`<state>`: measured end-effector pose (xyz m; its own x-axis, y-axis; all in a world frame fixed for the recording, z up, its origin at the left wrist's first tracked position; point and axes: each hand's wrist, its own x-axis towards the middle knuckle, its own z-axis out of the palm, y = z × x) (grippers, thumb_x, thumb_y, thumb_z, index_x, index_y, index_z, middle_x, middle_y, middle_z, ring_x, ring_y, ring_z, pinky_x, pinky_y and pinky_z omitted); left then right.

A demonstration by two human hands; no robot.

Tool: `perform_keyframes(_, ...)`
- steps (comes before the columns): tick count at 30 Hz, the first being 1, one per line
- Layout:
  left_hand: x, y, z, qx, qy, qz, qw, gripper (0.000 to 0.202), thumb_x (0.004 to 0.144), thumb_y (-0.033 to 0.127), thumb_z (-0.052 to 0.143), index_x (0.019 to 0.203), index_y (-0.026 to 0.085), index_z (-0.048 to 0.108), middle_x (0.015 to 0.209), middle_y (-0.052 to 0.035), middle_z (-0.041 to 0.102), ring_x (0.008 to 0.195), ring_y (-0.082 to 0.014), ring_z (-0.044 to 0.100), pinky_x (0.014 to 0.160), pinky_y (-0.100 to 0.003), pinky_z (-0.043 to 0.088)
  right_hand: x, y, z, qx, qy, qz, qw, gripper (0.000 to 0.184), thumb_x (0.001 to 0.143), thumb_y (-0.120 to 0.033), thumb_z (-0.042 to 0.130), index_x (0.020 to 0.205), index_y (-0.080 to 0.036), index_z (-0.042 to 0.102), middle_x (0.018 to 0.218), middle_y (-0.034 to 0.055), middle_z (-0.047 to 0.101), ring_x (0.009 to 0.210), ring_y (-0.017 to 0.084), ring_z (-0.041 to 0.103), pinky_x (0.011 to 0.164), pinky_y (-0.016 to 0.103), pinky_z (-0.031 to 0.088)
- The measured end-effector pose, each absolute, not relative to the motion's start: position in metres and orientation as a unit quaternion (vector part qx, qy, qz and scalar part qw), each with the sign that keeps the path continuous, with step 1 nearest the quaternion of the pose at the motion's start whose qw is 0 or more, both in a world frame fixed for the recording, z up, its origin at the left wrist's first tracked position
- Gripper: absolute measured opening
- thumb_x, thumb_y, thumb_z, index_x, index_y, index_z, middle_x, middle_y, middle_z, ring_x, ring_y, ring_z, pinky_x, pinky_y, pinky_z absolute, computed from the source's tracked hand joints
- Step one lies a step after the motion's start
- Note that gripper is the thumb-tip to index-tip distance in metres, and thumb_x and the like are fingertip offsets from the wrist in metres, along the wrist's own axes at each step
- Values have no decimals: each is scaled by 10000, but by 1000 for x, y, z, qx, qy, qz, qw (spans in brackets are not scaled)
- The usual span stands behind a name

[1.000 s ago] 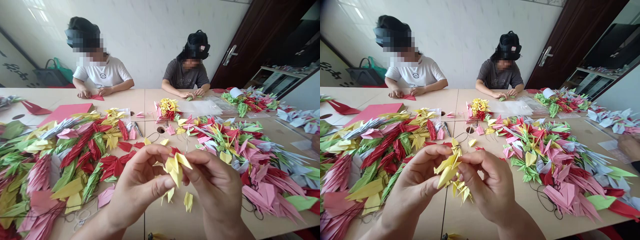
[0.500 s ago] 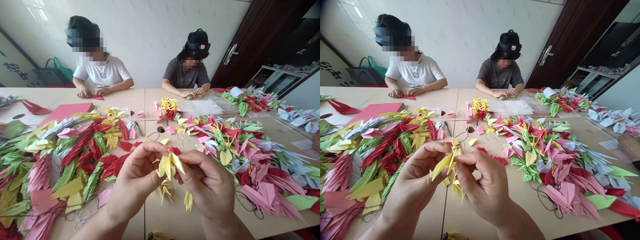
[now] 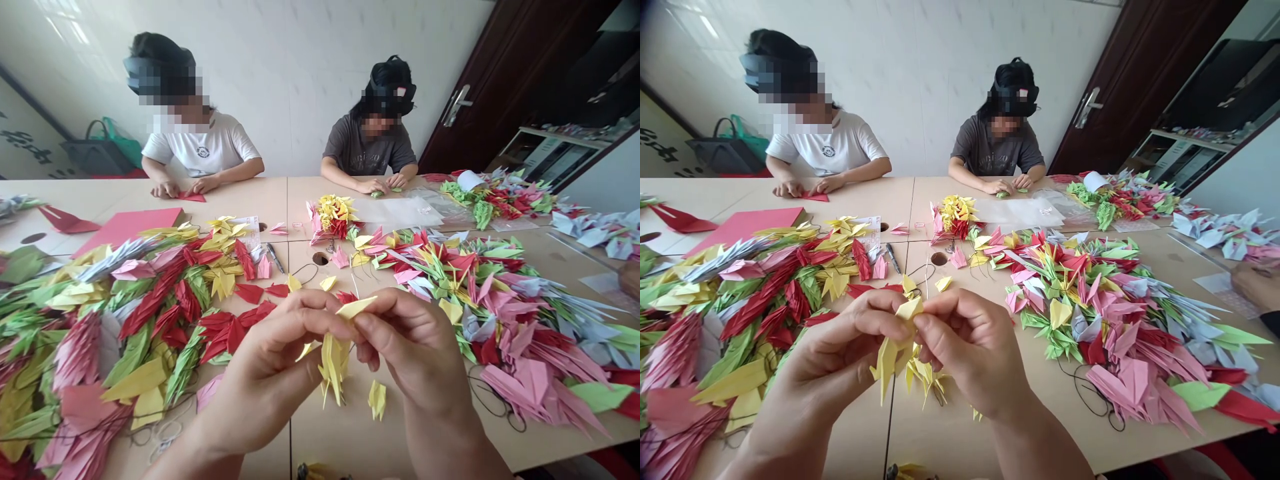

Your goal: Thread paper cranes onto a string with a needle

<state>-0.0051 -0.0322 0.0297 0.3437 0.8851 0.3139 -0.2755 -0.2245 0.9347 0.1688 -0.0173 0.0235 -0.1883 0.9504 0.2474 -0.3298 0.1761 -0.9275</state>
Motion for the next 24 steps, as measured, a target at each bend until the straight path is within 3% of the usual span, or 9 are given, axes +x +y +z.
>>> perform_keyframes(5,0,-29,28,489,230,537,648,192,892,160,688,1035,255,775,1011,-19,624,865,-128,673,799,-188,556,169,-23,25,-361,-612,431,557,31,891,-216,690,874,-233,709,644,-39,659,508,70,598,451,145,489)
perform_keyframes(10,4,-25,31,377,233,550,708,132,826,142,751,922,214,806,916,-19,703,792,-117,672,755,-174,563,168,-24,25,-362,-673,348,543,54,908,-190,660,904,-230,696,715,-27,677,530,82,610,452,171,492)
perform_keyframes(15,-1,-23,36,257,198,521,789,188,741,103,803,916,172,804,805,-32,738,667,-86,669,669,-123,572,170,-24,22,-333,-640,371,585,286,904,-136,664,1115,-322,612,763,-64,702,563,85,644,484,166,520)
perform_keyframes(20,-8,-25,36,98,105,526,839,354,677,2,797,986,167,743,765,-26,689,648,-63,679,547,-47,541,174,-26,23,-358,-694,300,547,212,881,-128,695,995,-306,682,764,-77,723,591,72,646,548,160,535)
perform_keyframes(24,-9,-32,38,12,29,506,862,355,720,-56,717,1010,141,658,776,-31,707,631,-43,699,545,-6,527,173,-27,26,-334,-740,219,541,252,882,-76,668,1039,-272,689,832,-51,749,694,87,671,653,187,559)
